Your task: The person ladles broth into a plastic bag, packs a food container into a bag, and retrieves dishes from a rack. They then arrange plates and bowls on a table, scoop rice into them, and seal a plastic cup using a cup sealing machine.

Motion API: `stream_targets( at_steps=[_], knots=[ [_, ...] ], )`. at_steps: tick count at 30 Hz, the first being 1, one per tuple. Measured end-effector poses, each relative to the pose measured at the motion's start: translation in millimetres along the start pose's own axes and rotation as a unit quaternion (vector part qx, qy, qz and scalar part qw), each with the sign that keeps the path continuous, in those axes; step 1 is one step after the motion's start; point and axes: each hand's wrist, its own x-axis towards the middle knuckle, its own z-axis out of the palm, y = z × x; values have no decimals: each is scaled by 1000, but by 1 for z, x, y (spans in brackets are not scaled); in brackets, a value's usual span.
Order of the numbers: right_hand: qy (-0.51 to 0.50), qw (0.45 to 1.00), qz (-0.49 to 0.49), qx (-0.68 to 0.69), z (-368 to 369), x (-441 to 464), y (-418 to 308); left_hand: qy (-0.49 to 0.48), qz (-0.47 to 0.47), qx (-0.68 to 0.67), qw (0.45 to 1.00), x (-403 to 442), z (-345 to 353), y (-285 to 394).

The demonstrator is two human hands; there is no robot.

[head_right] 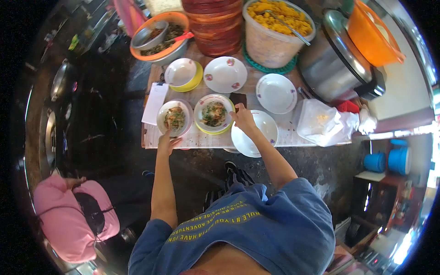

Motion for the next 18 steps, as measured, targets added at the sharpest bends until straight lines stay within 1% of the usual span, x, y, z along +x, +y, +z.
stream_targets(
  at_steps=[1,3,5,7,8,9,10,11,12,13,14,15,16,17,18],
  knots=[
    [11,1000,8,1,-8,-9,-3,60,-14,70,996,-9,0,5],
    [44,999,21,20,-24,-30,-7,205,77,96,971,-34,4,5],
    [73,997,23,10,-41,-53,2,184,191,96,959,-38,-31,-17],
    [81,996,-32,-37,-57,-77,20,221,199,116,948,-44,-49,-38],
    [84,995,-13,-50,-66,-92,23,120,175,49,976,-41,-77,-57],
    [101,994,-1,-48,-74,-110,23,18,143,-18,989,-37,-107,-78],
    [96,993,41,-45,-82,-129,23,54,159,100,981,-40,-120,-101],
    [93,992,80,-41,-91,-146,22,87,180,214,956,-42,-128,-125],
    [111,989,85,-39,-101,-163,17,120,228,370,892,-31,-147,-158],
    [107,985,133,-8,-113,-183,9,153,274,508,802,-18,-149,-182],
    [100,979,176,20,-129,-197,2,142,284,502,804,-20,-126,-181],
    [112,979,171,14,-146,-207,-5,123,309,544,771,-35,-105,-176],
    [88,976,198,30,-163,-216,-12,107,330,583,735,-55,-79,-163],
    [61,971,224,50,-181,-223,-18,106,335,576,738,-67,-48,-143],
    [74,978,184,68,-203,-228,-23,22,240,475,846,-73,-5,-115]
  ],
)
